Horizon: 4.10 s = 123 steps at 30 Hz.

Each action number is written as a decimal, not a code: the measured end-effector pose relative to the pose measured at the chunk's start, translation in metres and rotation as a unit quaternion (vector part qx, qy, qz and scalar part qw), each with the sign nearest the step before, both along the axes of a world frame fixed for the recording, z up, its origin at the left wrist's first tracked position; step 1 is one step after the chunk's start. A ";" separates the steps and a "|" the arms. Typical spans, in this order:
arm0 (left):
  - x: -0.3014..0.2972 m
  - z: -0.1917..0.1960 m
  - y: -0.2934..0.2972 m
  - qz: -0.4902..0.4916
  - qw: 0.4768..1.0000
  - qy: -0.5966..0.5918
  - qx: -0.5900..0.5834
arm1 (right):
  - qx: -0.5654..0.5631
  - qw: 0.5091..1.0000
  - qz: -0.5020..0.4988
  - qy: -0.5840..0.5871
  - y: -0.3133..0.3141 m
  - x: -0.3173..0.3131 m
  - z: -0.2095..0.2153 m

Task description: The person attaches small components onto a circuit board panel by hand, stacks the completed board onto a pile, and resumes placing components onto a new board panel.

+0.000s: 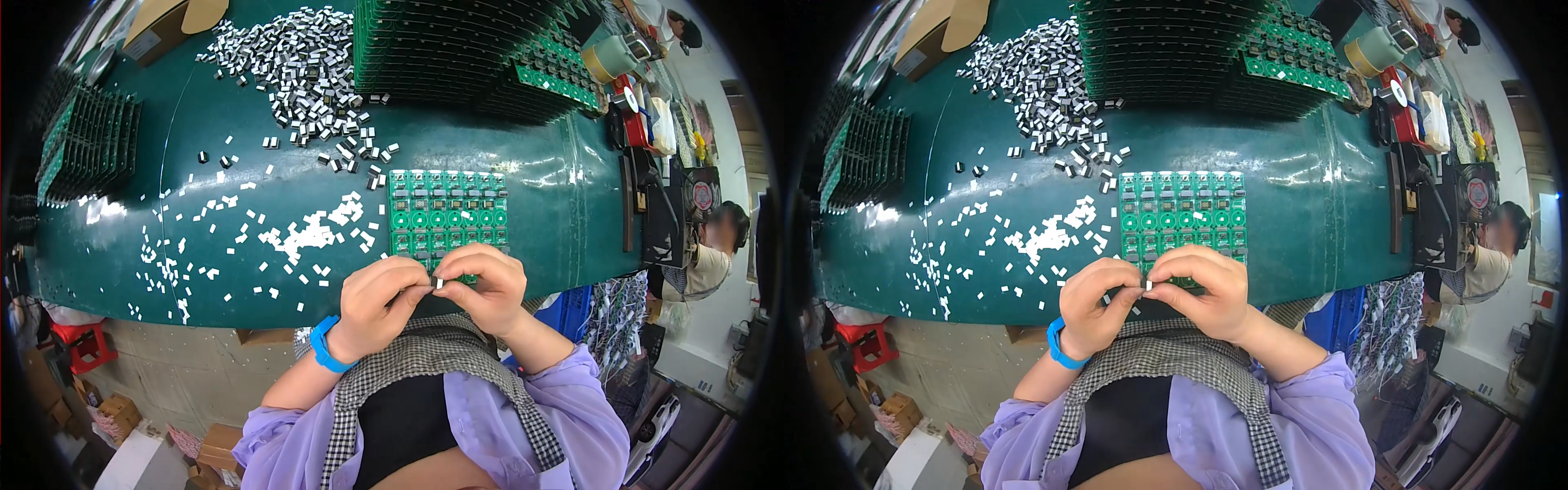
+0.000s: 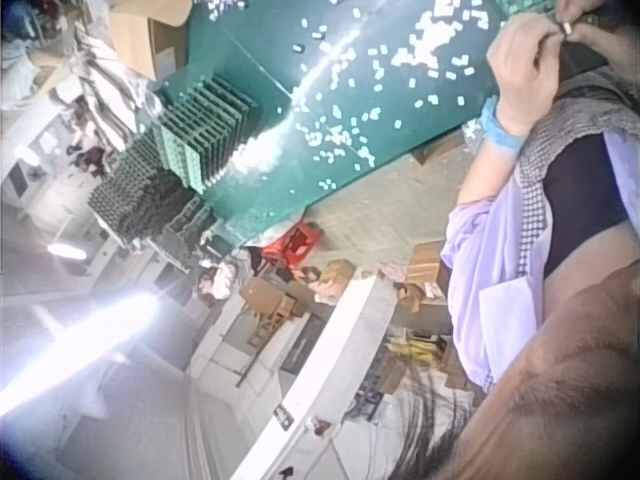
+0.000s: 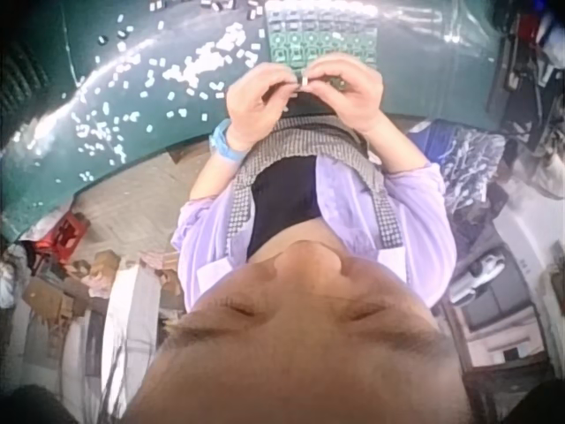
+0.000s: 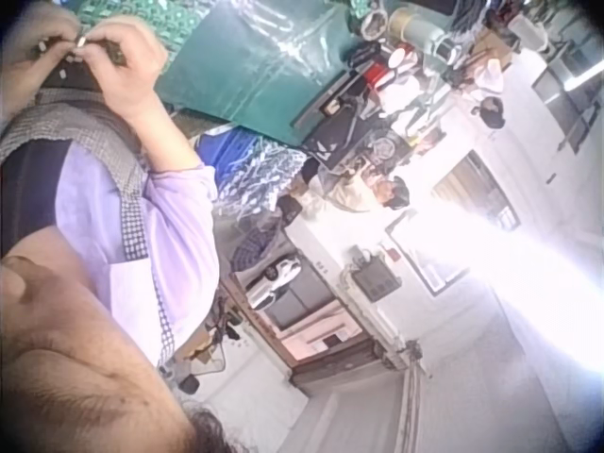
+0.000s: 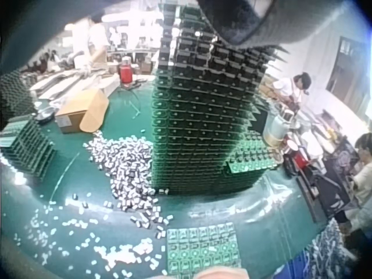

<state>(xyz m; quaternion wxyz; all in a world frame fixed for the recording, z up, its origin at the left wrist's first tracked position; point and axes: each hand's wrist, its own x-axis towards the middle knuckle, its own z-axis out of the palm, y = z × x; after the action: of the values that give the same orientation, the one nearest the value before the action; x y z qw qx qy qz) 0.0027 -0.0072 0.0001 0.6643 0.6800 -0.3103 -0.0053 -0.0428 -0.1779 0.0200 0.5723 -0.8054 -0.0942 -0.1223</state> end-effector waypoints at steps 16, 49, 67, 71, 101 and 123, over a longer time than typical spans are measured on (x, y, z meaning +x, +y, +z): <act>0.008 -0.001 0.004 -0.048 0.999 -0.018 -0.011 | -0.039 0.996 0.086 0.002 -0.009 0.006 0.005; 0.064 0.002 -0.006 0.116 0.917 -0.113 0.364 | -0.304 0.939 -0.159 -0.022 -0.084 0.021 -0.005; 0.069 -0.013 -0.005 0.122 0.920 -0.126 0.350 | -0.429 0.900 -0.077 -0.021 -0.087 0.023 0.001; 0.066 -0.003 0.001 0.139 0.948 0.007 0.287 | -0.432 0.896 -0.097 -0.020 -0.076 0.023 0.010; -0.014 0.002 0.023 0.021 0.999 0.024 0.023 | 0.357 0.910 0.023 0.210 0.020 -0.020 -0.010; -0.024 -0.002 0.024 -0.009 0.992 0.118 0.046 | -0.005 0.979 0.101 0.176 0.011 -0.012 0.002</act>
<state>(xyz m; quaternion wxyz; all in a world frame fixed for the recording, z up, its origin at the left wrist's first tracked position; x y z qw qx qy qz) -0.0214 0.0166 -0.0024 0.6646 0.7012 -0.2353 -0.1062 -0.0546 -0.1666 0.0223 0.5851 -0.8037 -0.0733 0.0805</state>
